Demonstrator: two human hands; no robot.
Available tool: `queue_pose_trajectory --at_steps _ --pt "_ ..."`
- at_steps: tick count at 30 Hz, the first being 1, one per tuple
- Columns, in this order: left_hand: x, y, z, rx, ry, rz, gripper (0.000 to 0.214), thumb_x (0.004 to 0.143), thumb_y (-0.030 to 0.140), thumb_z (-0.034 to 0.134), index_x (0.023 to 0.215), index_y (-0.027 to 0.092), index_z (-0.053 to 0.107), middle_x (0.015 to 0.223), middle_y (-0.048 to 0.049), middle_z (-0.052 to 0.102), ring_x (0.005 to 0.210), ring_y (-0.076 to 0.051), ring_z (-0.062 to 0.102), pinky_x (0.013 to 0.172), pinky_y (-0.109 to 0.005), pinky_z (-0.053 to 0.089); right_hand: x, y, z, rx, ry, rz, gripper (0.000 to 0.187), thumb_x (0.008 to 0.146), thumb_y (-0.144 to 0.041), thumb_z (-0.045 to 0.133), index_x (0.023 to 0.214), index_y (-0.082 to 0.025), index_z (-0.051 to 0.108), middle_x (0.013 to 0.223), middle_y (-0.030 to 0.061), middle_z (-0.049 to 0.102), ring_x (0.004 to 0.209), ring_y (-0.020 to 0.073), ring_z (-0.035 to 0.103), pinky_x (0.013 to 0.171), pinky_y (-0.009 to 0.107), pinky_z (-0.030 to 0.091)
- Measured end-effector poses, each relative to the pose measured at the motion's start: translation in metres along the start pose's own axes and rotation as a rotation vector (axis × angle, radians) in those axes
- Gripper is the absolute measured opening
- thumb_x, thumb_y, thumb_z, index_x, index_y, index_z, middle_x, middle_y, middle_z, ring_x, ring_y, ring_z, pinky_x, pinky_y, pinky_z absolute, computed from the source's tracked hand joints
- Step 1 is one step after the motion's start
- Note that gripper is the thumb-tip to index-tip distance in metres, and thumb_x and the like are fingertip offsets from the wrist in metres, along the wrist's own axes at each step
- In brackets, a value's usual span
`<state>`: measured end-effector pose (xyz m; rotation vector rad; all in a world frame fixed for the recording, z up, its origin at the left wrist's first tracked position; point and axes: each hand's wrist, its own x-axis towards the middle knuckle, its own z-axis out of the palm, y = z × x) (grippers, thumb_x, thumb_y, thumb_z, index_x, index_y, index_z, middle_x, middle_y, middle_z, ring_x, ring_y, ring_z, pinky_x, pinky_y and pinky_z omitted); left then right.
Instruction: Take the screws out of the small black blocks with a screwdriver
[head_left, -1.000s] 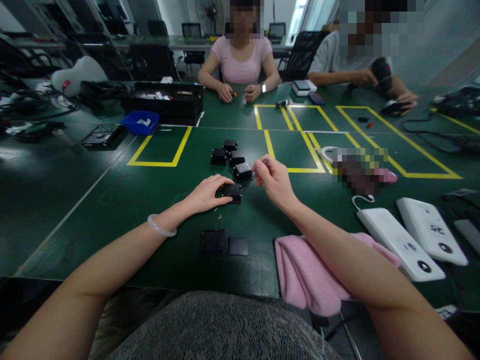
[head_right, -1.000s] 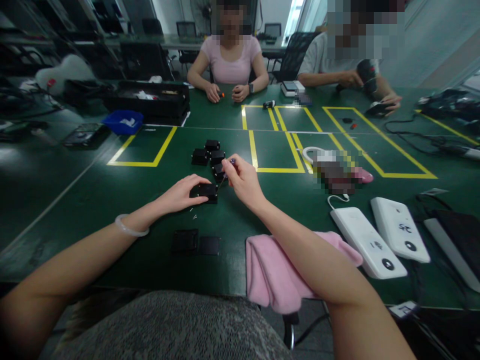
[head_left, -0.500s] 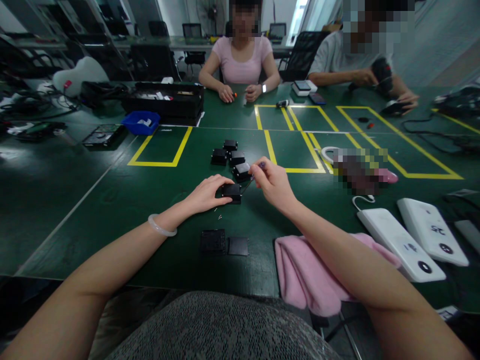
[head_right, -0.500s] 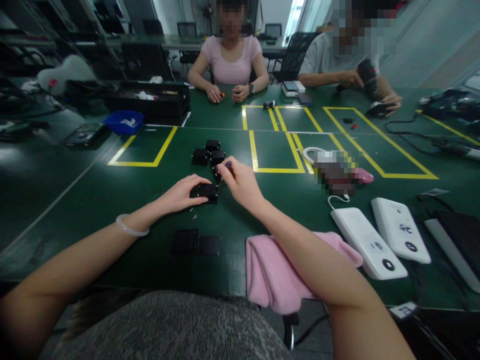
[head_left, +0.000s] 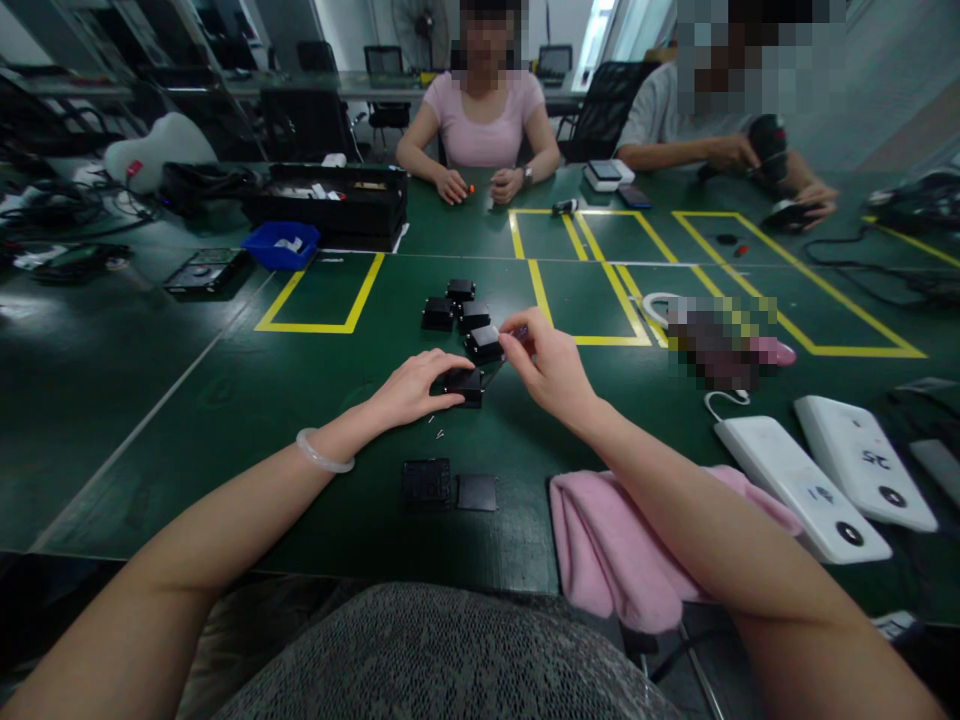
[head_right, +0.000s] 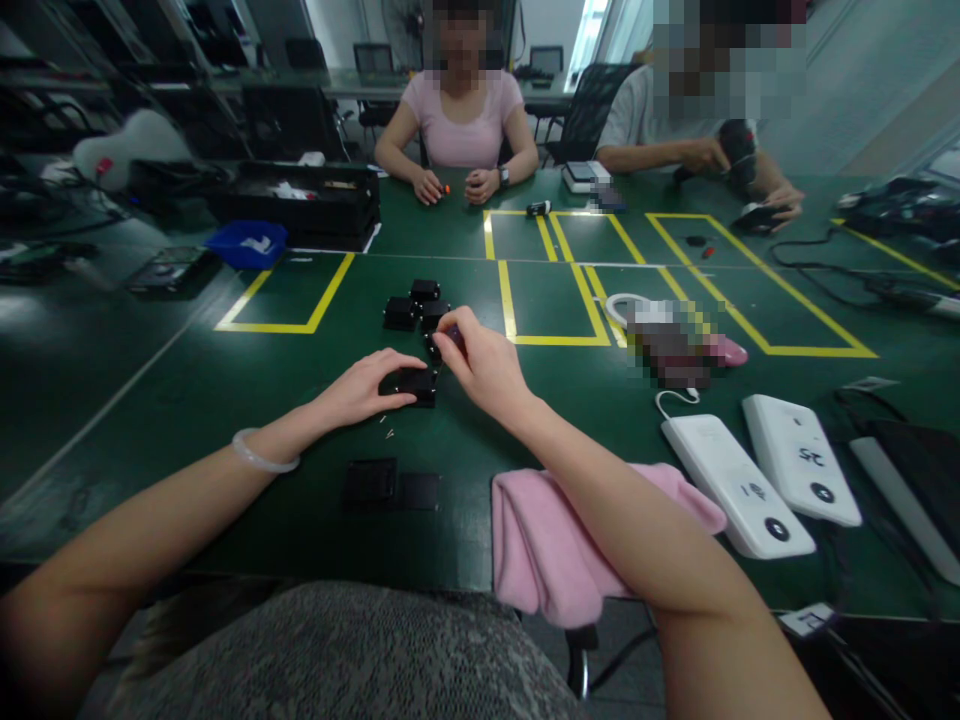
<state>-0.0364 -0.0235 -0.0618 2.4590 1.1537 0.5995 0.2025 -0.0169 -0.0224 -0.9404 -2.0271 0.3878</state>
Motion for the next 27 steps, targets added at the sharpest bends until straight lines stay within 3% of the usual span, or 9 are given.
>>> queue_pose_trajectory --at_steps 6,19,27 --pt "-0.001 0.0 -0.002 0.011 0.02 0.006 0.041 0.095 0.035 0.065 0.135 0.026 0.061 0.116 -0.0067 0.064 0.109 -0.026 0.06 0.096 -0.042 0.048 0.002 0.0 -0.003 0.022 -0.008 0.025 0.017 0.099 -0.037 0.051 0.09 -0.022 0.051 0.068 -0.0025 0.055 0.059 0.0127 0.049 0.061 0.027 0.034" --pt "0.0 -0.002 -0.005 0.063 0.033 0.012 0.041 0.099 0.034 0.056 0.139 0.026 0.059 0.12 -0.0084 0.056 0.112 -0.027 0.055 0.099 -0.045 0.046 0.004 0.002 -0.009 0.042 -0.026 0.148 0.007 0.089 -0.017 0.05 0.084 -0.022 0.049 0.066 -0.0027 0.052 0.059 0.0127 0.049 0.063 0.029 0.034" --pt "-0.001 0.001 -0.007 0.012 -0.016 0.021 0.04 0.101 0.034 0.048 0.14 0.024 0.054 0.127 -0.0101 0.052 0.117 -0.027 0.054 0.101 -0.045 0.049 0.007 0.012 -0.01 0.163 -0.075 0.283 0.017 0.095 -0.03 0.053 0.08 -0.022 0.05 0.046 -0.008 0.046 0.044 0.0113 0.046 0.055 0.027 0.036"
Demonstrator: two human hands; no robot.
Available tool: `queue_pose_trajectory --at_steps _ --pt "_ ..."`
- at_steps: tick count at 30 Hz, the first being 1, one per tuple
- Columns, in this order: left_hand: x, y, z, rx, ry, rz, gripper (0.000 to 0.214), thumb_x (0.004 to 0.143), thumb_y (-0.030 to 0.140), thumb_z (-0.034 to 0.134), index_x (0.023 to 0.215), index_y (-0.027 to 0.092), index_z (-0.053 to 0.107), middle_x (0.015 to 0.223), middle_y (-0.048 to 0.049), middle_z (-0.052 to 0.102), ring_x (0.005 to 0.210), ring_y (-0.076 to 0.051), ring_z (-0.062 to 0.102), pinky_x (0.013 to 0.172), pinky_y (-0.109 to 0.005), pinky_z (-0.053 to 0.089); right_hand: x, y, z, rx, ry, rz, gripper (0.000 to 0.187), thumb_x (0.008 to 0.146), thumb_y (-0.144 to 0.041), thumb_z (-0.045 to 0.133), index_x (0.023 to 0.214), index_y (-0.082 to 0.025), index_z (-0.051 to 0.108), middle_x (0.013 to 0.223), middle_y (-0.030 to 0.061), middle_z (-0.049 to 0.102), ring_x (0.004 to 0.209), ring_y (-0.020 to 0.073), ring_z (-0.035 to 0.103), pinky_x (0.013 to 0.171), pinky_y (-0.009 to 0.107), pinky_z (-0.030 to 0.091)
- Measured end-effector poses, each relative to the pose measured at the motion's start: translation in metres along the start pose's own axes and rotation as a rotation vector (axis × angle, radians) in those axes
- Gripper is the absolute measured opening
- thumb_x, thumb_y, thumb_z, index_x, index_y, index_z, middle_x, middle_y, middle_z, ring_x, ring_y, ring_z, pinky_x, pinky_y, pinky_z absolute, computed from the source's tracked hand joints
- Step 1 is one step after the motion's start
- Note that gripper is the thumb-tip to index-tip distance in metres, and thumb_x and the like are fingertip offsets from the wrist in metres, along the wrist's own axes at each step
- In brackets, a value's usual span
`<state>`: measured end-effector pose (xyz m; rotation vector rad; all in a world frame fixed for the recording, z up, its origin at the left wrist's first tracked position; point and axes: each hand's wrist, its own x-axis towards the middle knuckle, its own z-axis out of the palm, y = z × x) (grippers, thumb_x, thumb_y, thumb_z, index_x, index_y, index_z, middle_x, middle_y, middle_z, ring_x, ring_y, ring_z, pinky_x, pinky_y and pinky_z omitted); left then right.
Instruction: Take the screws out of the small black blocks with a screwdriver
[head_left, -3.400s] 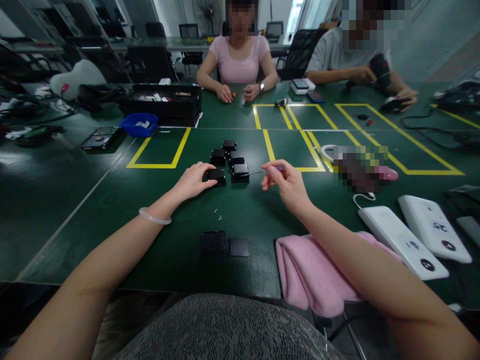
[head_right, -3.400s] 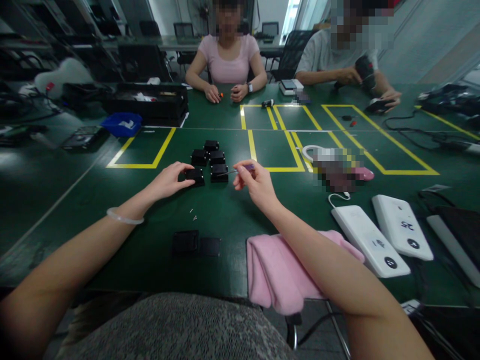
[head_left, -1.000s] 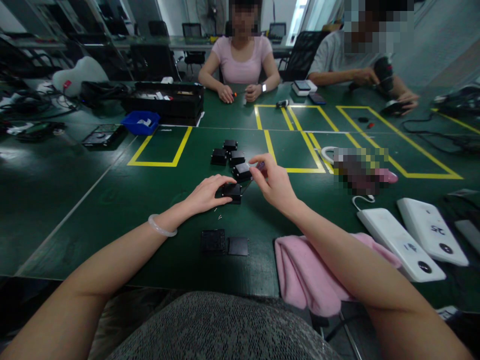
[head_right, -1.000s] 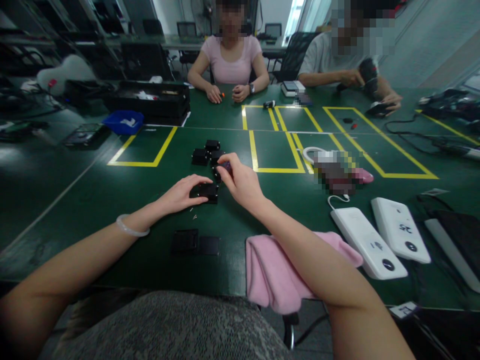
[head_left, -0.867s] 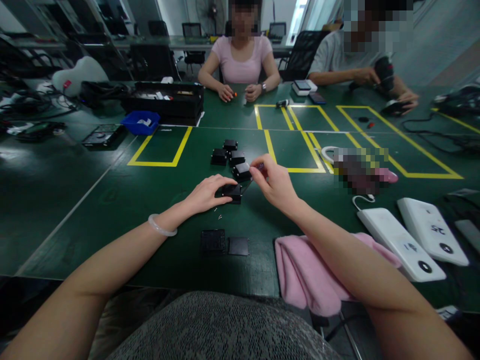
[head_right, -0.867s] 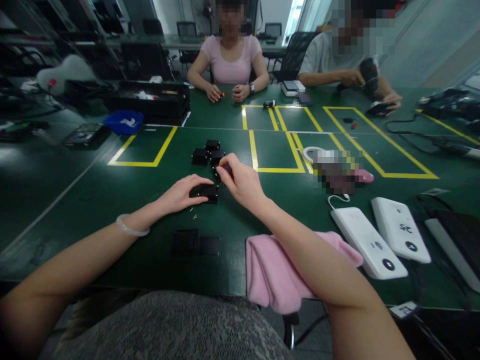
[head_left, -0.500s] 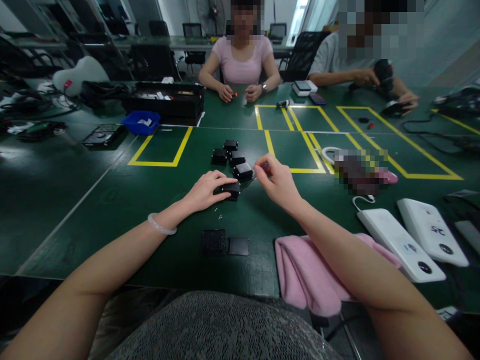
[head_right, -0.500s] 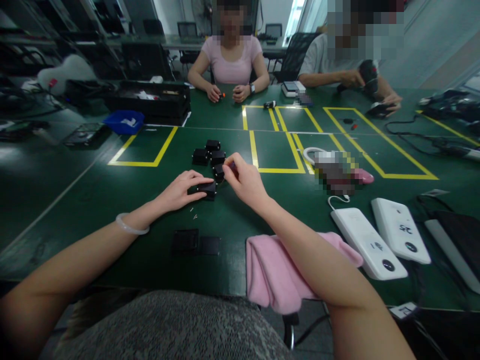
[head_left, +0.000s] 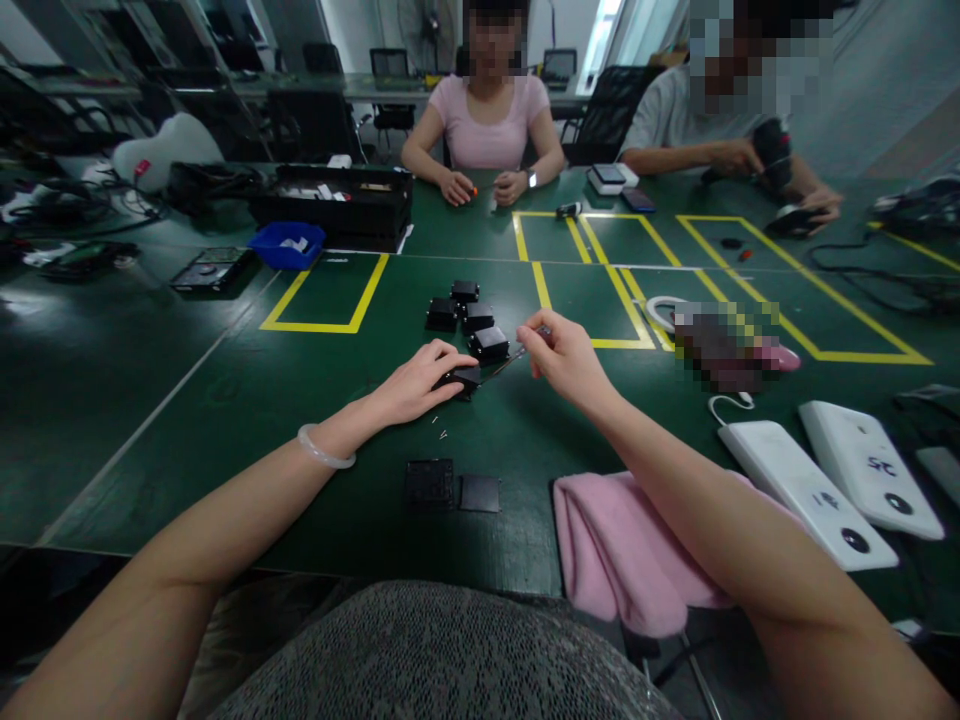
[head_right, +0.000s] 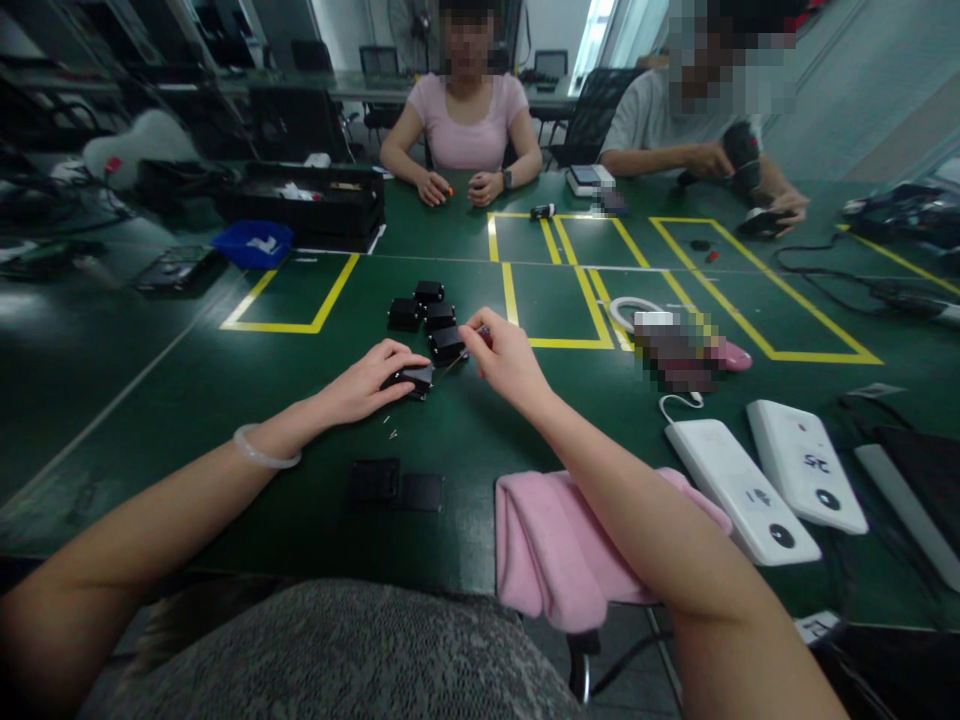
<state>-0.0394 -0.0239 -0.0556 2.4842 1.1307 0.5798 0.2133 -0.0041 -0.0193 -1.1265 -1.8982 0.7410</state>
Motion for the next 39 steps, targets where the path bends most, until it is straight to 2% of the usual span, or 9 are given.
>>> queue_pose_trajectory --at_steps 4,8,19,30,35,39 --pt "0.0 0.001 -0.001 0.079 -0.023 -0.002 0.04 0.102 0.032 0.045 0.141 0.025 0.052 0.131 -0.0112 0.052 0.12 -0.028 0.052 0.097 -0.045 0.051 -0.004 0.003 0.0 0.115 -0.025 0.08 0.006 0.094 -0.021 0.052 0.087 -0.022 0.053 0.044 -0.0092 0.048 0.04 0.0105 0.047 0.049 0.025 0.037" --pt "0.002 0.003 0.0 0.168 -0.02 0.016 0.039 0.103 0.032 0.042 0.141 0.025 0.051 0.132 -0.0113 0.053 0.119 -0.028 0.051 0.093 -0.043 0.053 -0.008 0.006 -0.001 0.196 -0.039 0.139 0.007 0.093 -0.018 0.051 0.086 -0.022 0.052 0.044 -0.0088 0.05 0.039 0.0099 0.048 0.046 0.023 0.038" --pt "0.005 0.009 0.004 0.237 0.008 0.027 0.035 0.102 0.031 0.045 0.135 0.023 0.051 0.13 -0.0119 0.055 0.115 -0.028 0.052 0.091 -0.043 0.053 0.002 0.015 0.01 0.243 0.023 0.083 0.018 0.095 -0.034 0.057 0.082 -0.023 0.051 0.043 -0.0099 0.044 0.04 0.0104 0.047 0.047 0.025 0.038" --pt "0.007 0.014 0.006 0.247 0.019 -0.001 0.033 0.101 0.03 0.05 0.132 0.023 0.052 0.129 -0.0109 0.056 0.115 -0.027 0.053 0.092 -0.042 0.052 0.004 0.011 0.001 0.166 -0.024 0.155 0.017 0.095 -0.027 0.056 0.079 -0.022 0.052 0.04 -0.0083 0.046 0.036 0.0106 0.048 0.043 0.024 0.034" --pt "0.007 0.013 0.007 0.242 0.017 -0.014 0.032 0.099 0.03 0.054 0.131 0.022 0.053 0.128 -0.0109 0.056 0.115 -0.028 0.053 0.089 -0.04 0.052 -0.002 0.012 0.004 0.185 0.015 0.14 0.024 0.096 -0.036 0.059 0.078 -0.022 0.052 0.04 -0.0091 0.043 0.037 0.0096 0.047 0.043 0.023 0.033" --pt "0.008 0.013 0.008 0.234 0.021 -0.017 0.033 0.098 0.03 0.058 0.13 0.022 0.054 0.127 -0.0106 0.057 0.115 -0.028 0.053 0.09 -0.041 0.052 -0.007 0.019 0.003 0.294 -0.023 0.128 0.019 0.095 -0.039 0.059 0.09 -0.022 0.053 0.044 -0.0108 0.045 0.041 0.0102 0.049 0.046 0.024 0.039"
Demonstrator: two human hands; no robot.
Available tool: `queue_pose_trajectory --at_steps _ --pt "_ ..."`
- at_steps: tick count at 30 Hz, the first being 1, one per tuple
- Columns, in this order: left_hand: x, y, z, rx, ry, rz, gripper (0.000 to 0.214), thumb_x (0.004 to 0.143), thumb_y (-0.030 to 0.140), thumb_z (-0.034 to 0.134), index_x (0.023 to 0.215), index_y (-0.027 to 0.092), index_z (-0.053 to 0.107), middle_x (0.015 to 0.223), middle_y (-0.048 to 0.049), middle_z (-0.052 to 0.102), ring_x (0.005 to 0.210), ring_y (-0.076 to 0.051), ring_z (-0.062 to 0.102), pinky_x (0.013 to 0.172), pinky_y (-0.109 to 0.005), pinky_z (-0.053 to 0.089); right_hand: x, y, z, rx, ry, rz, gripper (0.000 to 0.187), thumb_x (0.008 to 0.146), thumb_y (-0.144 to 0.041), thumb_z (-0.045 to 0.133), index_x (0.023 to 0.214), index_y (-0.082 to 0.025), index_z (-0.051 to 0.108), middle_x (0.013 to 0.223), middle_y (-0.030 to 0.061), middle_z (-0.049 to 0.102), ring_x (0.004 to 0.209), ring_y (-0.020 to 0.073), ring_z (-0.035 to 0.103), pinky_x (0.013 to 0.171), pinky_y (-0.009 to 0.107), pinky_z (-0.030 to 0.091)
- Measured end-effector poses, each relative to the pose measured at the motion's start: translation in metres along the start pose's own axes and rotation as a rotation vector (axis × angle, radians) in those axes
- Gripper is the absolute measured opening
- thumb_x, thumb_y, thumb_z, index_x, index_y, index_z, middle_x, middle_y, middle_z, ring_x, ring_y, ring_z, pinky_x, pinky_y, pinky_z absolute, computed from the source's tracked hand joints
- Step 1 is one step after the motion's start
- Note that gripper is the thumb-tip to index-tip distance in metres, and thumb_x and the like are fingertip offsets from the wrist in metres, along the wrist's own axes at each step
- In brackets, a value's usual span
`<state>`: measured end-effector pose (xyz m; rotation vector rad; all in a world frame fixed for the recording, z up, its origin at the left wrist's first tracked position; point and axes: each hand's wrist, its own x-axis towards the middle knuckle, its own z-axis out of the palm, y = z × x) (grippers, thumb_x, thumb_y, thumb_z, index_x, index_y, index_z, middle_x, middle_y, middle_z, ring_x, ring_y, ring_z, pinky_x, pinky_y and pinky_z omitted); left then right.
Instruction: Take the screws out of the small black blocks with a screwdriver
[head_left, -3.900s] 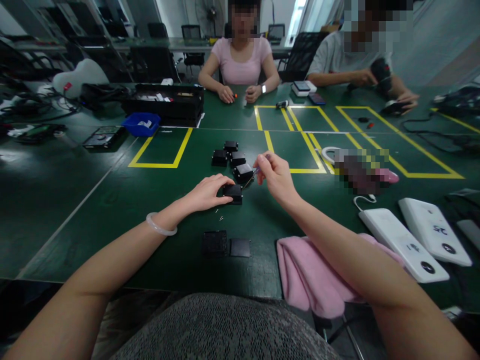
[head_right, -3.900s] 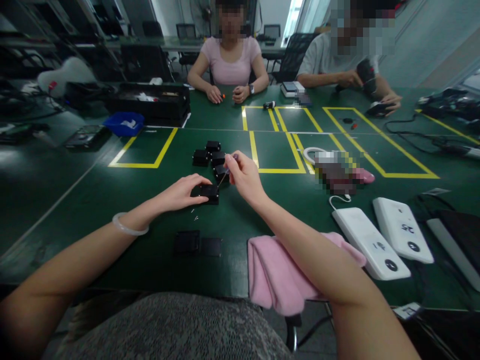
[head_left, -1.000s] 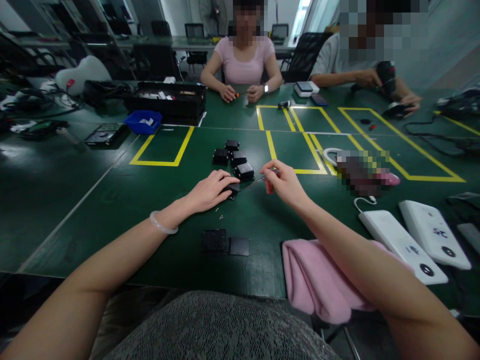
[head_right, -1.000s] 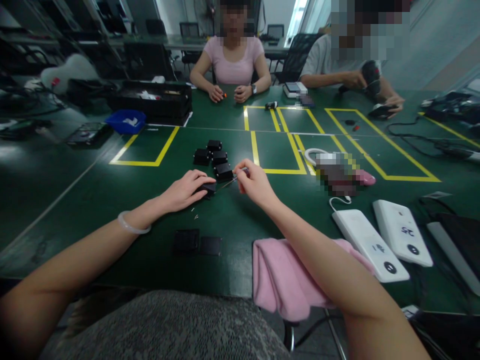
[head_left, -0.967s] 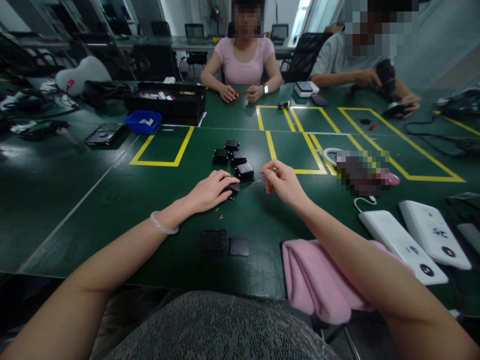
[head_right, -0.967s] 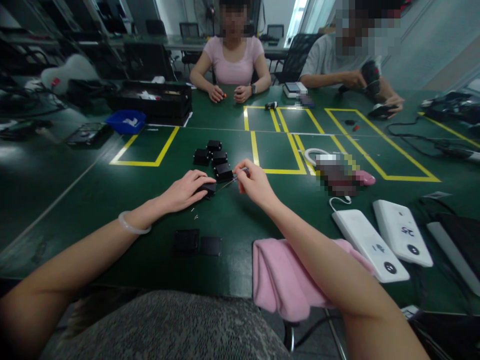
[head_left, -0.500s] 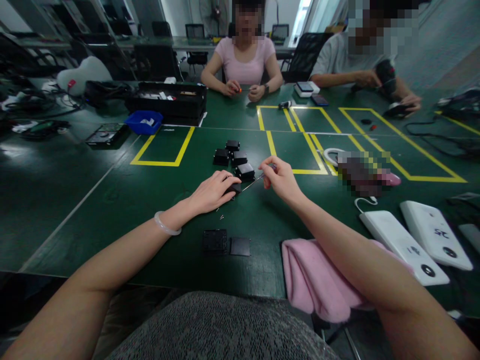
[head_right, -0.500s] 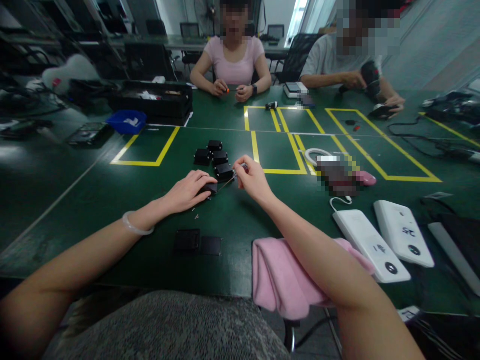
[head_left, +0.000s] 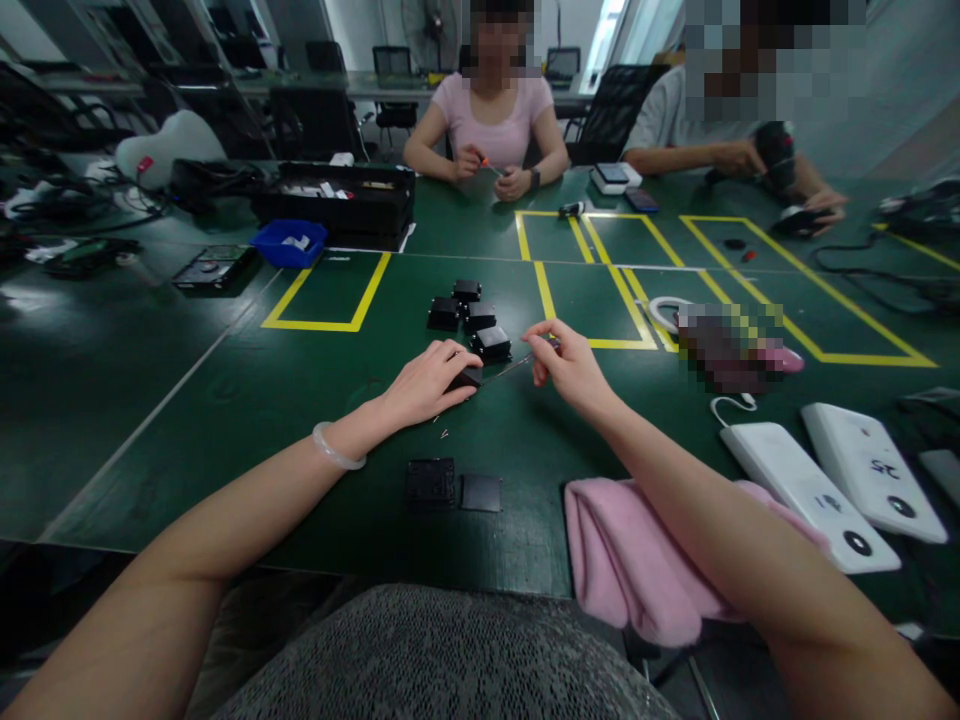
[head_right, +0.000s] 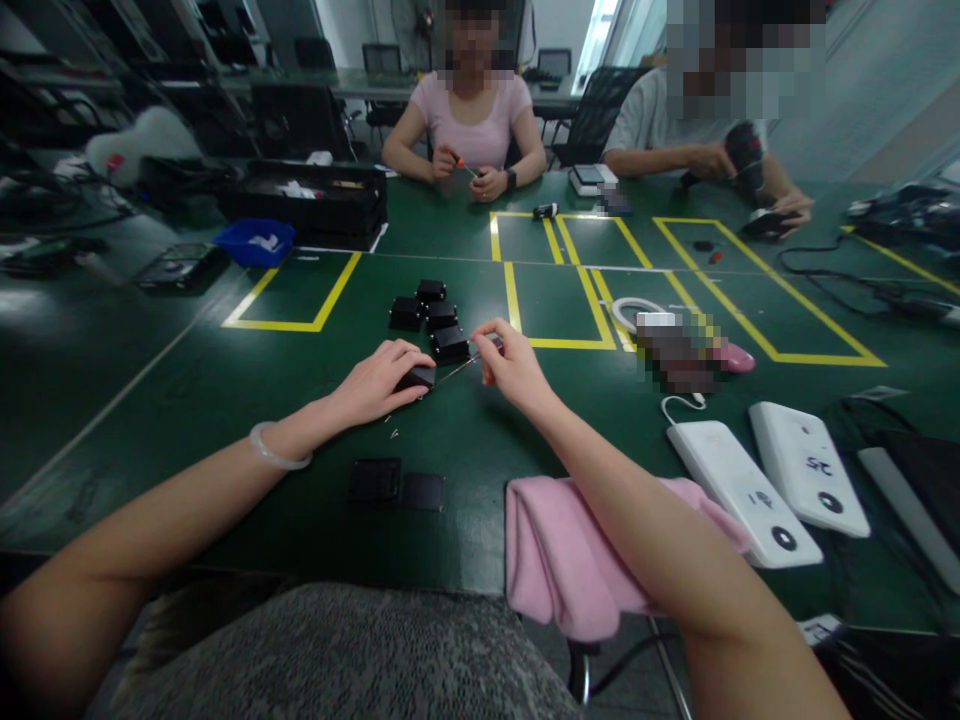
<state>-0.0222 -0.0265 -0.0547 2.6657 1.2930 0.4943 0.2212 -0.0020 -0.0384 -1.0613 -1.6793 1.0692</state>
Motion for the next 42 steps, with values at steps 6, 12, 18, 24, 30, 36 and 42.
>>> queue_pose_trajectory --at_steps 6,12,18,24,30,36,42 --pt "0.001 -0.001 0.002 0.01 0.035 0.002 0.033 0.096 0.032 0.063 0.127 0.022 0.056 0.123 -0.01 0.059 0.113 -0.028 0.054 0.089 -0.042 0.052 -0.003 0.003 -0.008 0.056 -0.085 0.0 0.022 0.092 -0.041 0.062 0.091 -0.019 0.059 0.048 -0.0083 0.051 0.045 0.0105 0.053 0.049 0.024 0.042" --pt "0.0 -0.003 0.003 0.024 0.042 -0.002 0.035 0.095 0.033 0.065 0.127 0.02 0.057 0.121 -0.0104 0.061 0.113 -0.029 0.054 0.09 -0.042 0.052 -0.003 0.005 -0.009 0.025 -0.103 0.043 0.026 0.094 -0.04 0.058 0.086 -0.016 0.064 0.039 -0.0104 0.039 0.038 0.01 0.048 0.045 0.024 0.036" --pt "-0.001 -0.006 0.003 0.028 0.059 0.011 0.034 0.095 0.033 0.065 0.125 0.021 0.058 0.12 -0.01 0.062 0.112 -0.029 0.055 0.092 -0.043 0.051 -0.006 0.0 -0.008 0.067 -0.124 0.098 0.015 0.092 -0.029 0.06 0.1 -0.017 0.061 0.048 -0.0075 0.055 0.044 0.0112 0.055 0.05 0.024 0.043" --pt "-0.001 -0.009 0.0 0.045 0.05 0.026 0.033 0.094 0.033 0.065 0.124 0.021 0.059 0.119 -0.0101 0.063 0.109 -0.028 0.056 0.089 -0.041 0.051 -0.006 0.005 -0.006 0.107 -0.174 0.176 0.025 0.094 -0.041 0.061 0.091 -0.016 0.065 0.038 -0.0115 0.036 0.04 0.0124 0.054 0.045 0.022 0.037" --pt "-0.002 -0.014 -0.002 0.062 0.056 0.037 0.032 0.094 0.034 0.065 0.121 0.019 0.06 0.118 -0.0104 0.063 0.108 -0.028 0.056 0.089 -0.041 0.05 -0.006 0.015 -0.002 0.259 -0.166 0.27 0.028 0.089 -0.038 0.068 0.106 -0.018 0.059 0.045 -0.0106 0.05 0.041 0.0108 0.051 0.048 0.023 0.043" --pt "-0.002 -0.014 -0.002 0.082 0.049 0.036 0.032 0.093 0.033 0.066 0.121 0.019 0.06 0.118 -0.0104 0.063 0.107 -0.028 0.057 0.088 -0.04 0.05 -0.005 0.022 0.001 0.272 -0.163 0.273 0.031 0.09 -0.046 0.066 0.09 -0.016 0.062 0.039 -0.0131 0.033 0.035 0.0087 0.042 0.044 0.022 0.037" --pt "-0.001 -0.014 -0.001 0.086 0.057 0.038 0.031 0.093 0.033 0.066 0.12 0.019 0.06 0.117 -0.0101 0.063 0.108 -0.028 0.057 0.089 -0.04 0.051 -0.004 0.023 0.001 0.373 -0.157 0.302 0.037 0.08 -0.04 0.077 0.102 -0.018 0.057 0.044 -0.0131 0.043 0.039 0.0081 0.041 0.043 0.021 0.036"
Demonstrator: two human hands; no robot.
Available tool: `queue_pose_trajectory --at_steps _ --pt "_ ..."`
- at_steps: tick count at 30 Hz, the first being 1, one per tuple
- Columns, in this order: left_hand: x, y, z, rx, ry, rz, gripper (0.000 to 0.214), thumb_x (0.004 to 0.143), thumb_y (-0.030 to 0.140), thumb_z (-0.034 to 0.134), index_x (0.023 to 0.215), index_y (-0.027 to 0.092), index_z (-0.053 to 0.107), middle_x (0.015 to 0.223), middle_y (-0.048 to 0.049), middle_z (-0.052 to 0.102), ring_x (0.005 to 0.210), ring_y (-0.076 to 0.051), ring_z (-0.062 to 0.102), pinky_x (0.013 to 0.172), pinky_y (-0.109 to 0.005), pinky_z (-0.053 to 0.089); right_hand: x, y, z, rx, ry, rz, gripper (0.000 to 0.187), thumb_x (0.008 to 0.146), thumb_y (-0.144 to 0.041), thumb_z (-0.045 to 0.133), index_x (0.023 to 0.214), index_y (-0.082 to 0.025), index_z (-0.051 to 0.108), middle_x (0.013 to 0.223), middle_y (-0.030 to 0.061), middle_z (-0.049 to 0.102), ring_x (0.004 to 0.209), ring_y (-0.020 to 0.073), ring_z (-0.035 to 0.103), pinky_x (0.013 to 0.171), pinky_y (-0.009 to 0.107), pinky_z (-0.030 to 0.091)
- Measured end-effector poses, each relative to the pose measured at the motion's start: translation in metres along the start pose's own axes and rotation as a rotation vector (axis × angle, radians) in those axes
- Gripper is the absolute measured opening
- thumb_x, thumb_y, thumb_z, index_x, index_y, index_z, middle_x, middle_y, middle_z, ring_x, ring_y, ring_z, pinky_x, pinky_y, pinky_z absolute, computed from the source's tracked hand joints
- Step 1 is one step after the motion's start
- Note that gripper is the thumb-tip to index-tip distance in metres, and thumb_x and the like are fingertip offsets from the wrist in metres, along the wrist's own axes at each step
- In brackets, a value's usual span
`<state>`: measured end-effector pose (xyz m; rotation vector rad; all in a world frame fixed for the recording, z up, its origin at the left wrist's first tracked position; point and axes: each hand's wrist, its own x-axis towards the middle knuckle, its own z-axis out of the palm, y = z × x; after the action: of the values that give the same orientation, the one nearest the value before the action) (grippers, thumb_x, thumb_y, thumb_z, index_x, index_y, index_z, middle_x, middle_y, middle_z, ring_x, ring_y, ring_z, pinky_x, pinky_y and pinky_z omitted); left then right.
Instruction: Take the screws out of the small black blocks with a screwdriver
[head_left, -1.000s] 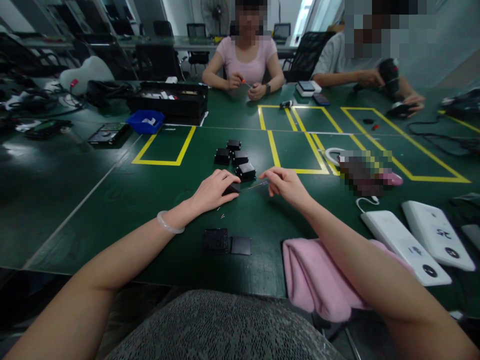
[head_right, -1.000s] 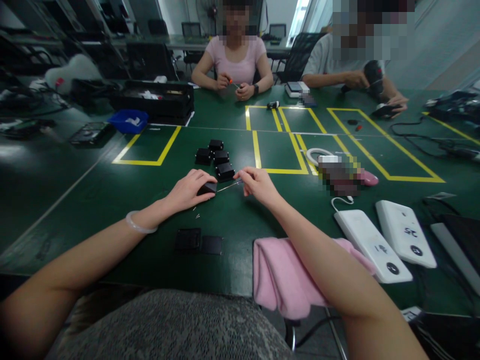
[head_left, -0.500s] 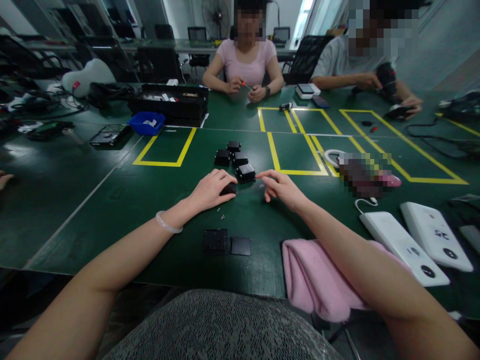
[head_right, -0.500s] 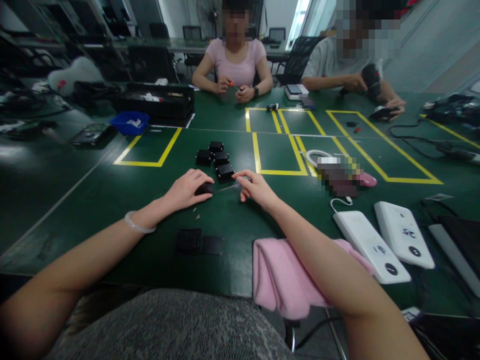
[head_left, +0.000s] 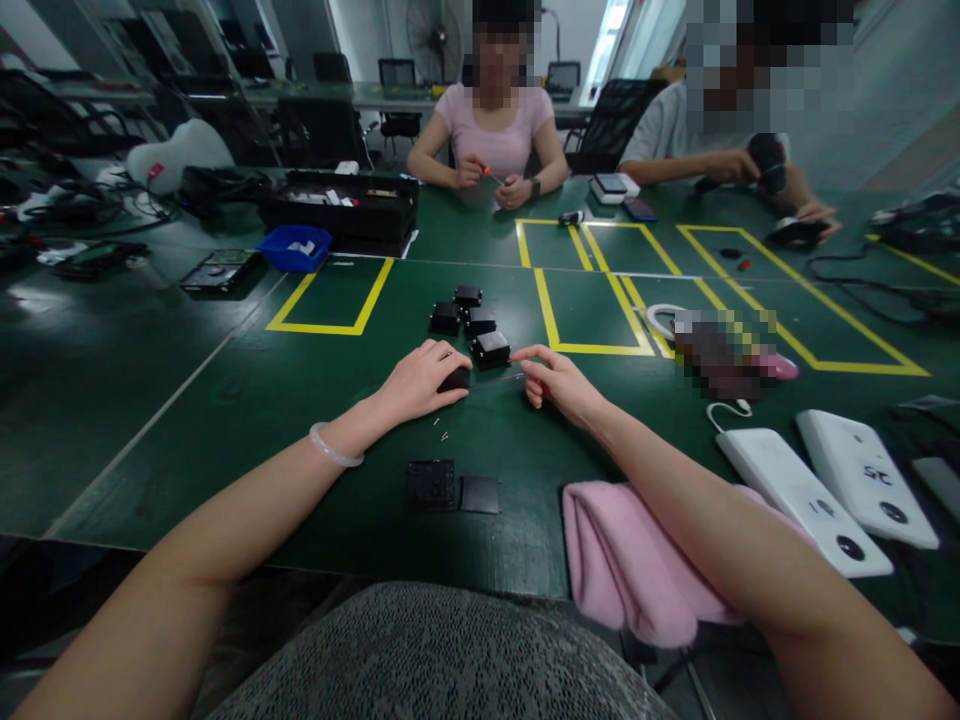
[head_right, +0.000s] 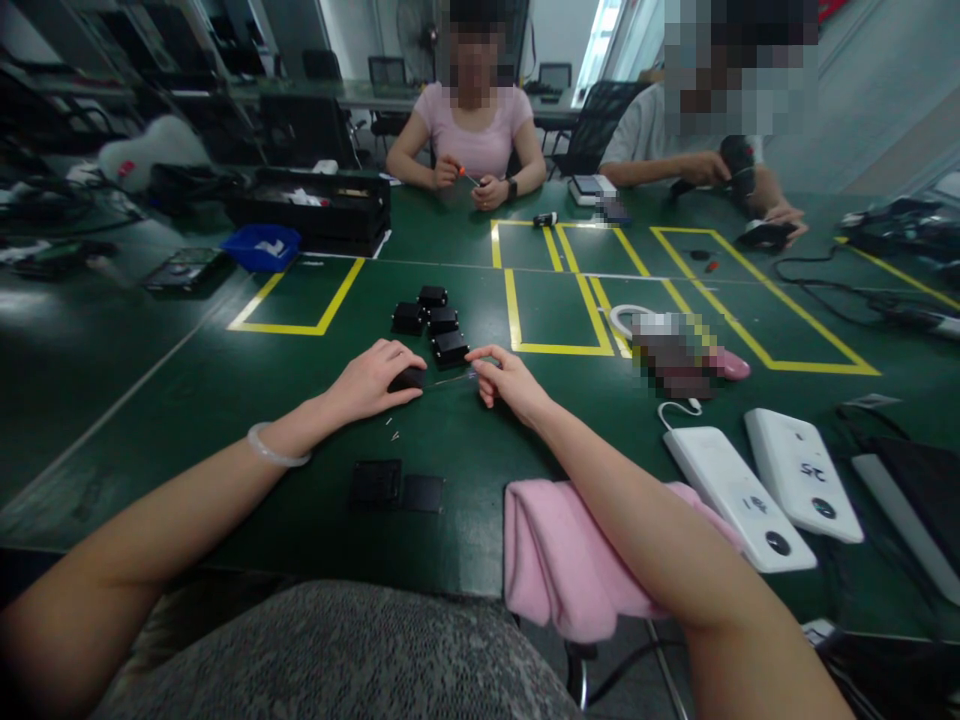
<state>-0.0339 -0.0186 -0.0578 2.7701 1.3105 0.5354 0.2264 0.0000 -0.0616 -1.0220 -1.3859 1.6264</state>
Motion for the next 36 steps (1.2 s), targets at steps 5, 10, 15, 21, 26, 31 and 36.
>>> queue_pose_trajectory --at_steps 5,10,15,21,26,31,36 --pt "-0.0001 0.0012 -0.001 0.018 -0.001 0.003 0.031 0.092 0.031 0.069 0.12 0.018 0.061 0.117 -0.01 0.063 0.107 -0.027 0.057 0.09 -0.04 0.051 0.0015 0.0019 -0.0013 -0.025 -0.021 -0.021 0.033 0.086 -0.049 0.07 0.09 -0.018 0.06 0.04 -0.013 0.035 0.035 0.0082 0.039 0.042 0.023 0.035" --pt "0.0001 0.0019 -0.002 0.015 -0.005 0.001 0.031 0.093 0.031 0.068 0.12 0.019 0.06 0.117 -0.0096 0.063 0.108 -0.027 0.057 0.091 -0.04 0.052 0.0019 0.002 -0.0028 -0.033 -0.034 -0.016 0.033 0.083 -0.045 0.075 0.095 -0.018 0.059 0.041 -0.0134 0.037 0.036 0.0081 0.04 0.043 0.023 0.035" --pt "-0.0001 0.0025 -0.0014 0.024 0.0 -0.011 0.031 0.092 0.03 0.07 0.12 0.019 0.06 0.116 -0.0095 0.063 0.108 -0.027 0.057 0.089 -0.039 0.052 0.0008 -0.0005 -0.0028 -0.054 -0.038 0.004 0.034 0.083 -0.042 0.074 0.101 -0.019 0.057 0.048 -0.0107 0.048 0.04 0.0095 0.045 0.043 0.023 0.035" --pt "-0.0007 0.0031 -0.0008 0.033 -0.004 -0.021 0.031 0.093 0.031 0.067 0.121 0.019 0.06 0.116 -0.0097 0.063 0.107 -0.027 0.057 0.087 -0.039 0.053 0.0018 0.0009 -0.0027 -0.081 -0.026 -0.019 0.028 0.093 -0.046 0.061 0.09 -0.018 0.058 0.039 -0.0127 0.032 0.035 0.0098 0.043 0.044 0.023 0.036" --pt "-0.0004 0.0033 -0.0017 0.032 -0.005 -0.017 0.031 0.093 0.031 0.067 0.12 0.019 0.06 0.117 -0.0098 0.063 0.107 -0.027 0.057 0.087 -0.039 0.052 0.0028 0.0019 -0.0031 -0.068 -0.002 0.002 0.031 0.08 -0.038 0.073 0.096 -0.021 0.052 0.048 -0.0118 0.048 0.039 0.0092 0.046 0.042 0.022 0.037" --pt "-0.0002 0.0033 -0.0017 0.036 -0.002 -0.017 0.033 0.092 0.03 0.07 0.12 0.018 0.061 0.117 -0.0103 0.063 0.107 -0.027 0.057 0.087 -0.039 0.052 0.0027 0.002 -0.0014 -0.093 0.003 0.003 0.035 0.078 -0.045 0.074 0.092 -0.021 0.053 0.05 -0.0094 0.053 0.039 0.0088 0.048 0.04 0.022 0.037" --pt "-0.0005 0.0027 -0.0005 0.034 0.009 -0.01 0.032 0.092 0.031 0.069 0.121 0.019 0.061 0.116 -0.0097 0.063 0.107 -0.027 0.057 0.089 -0.04 0.052 0.0043 0.0045 -0.0014 -0.122 0.01 -0.008 0.037 0.077 -0.049 0.075 0.086 -0.02 0.053 0.05 -0.0075 0.055 0.039 0.0083 0.049 0.04 0.021 0.039"
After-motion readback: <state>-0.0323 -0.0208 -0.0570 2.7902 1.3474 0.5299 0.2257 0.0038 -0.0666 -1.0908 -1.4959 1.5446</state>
